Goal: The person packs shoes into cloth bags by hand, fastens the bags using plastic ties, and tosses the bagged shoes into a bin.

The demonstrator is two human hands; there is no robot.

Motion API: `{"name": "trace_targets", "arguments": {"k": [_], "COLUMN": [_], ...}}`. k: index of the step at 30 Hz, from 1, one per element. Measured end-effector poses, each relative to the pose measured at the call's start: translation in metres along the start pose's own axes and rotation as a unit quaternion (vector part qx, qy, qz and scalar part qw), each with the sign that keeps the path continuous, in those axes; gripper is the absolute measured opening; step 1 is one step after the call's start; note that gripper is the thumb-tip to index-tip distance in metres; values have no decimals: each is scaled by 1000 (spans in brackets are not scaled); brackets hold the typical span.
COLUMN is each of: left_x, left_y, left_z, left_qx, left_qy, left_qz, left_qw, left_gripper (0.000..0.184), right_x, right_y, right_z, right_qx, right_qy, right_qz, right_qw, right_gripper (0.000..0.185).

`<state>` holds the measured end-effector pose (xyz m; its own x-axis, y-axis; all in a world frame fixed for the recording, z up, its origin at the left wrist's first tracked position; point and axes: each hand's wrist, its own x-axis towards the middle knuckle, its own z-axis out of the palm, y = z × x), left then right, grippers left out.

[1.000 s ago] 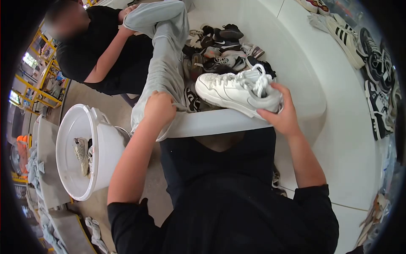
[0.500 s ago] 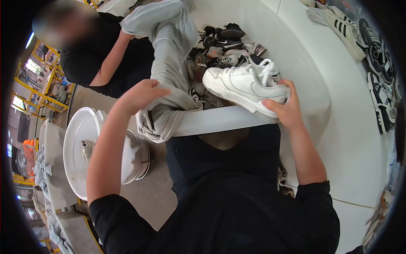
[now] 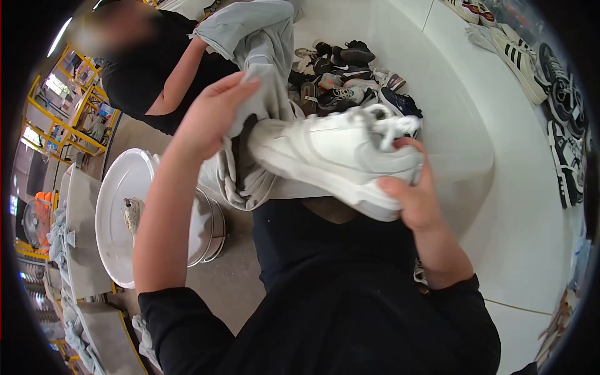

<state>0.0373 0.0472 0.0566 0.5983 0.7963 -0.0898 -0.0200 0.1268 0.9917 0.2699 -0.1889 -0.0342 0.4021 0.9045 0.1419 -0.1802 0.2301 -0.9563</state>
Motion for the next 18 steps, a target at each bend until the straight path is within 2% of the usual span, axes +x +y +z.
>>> {"name": "trace_targets", "arguments": {"k": [1,2,4,6,8,10,12,13,16,17,18], "left_x": [1,-11,-27,-53,-69,-81,-94,-97,-113,-106,-108], "left_y": [-11,-9,-24,-13,-18,-40,-43,-45,-24,-32,-32], "left_z": [5,22,47,62,63,70,75,75,67,59,54], "left_qx": [98,184,245,314,295,321,335,367,431,379,385], "left_qy": [14,18,22,36,-2,-18,-52,-71,-106,-87,-87], "left_qz": [66,88,174,157,162,292,325,359,297,353,337], "left_qw": [993,979,954,936,942,901,883,855,846,851,855], "left_gripper": [23,28,30,31,26,25,25,25,27,30,30], "right_x": [4,8,11,22,39,57,78,87,112,116,118], "right_y": [11,27,48,73,93,107,117,120,130,132,133], "right_z": [15,31,73,105,117,130,144,151,168,171,173], "right_qx": [-27,-54,-120,-253,-366,-403,-426,-435,-458,-464,-466], "right_qy": [-27,-53,-67,25,-2,-32,-62,-76,-115,-128,-138], "right_qz": [-43,-87,-149,-251,-313,-333,-331,-326,-299,-288,-280], "right_qw": [998,993,979,934,876,852,840,836,829,828,828], "right_gripper": [75,76,81,70,66,65,64,64,62,62,62]}}
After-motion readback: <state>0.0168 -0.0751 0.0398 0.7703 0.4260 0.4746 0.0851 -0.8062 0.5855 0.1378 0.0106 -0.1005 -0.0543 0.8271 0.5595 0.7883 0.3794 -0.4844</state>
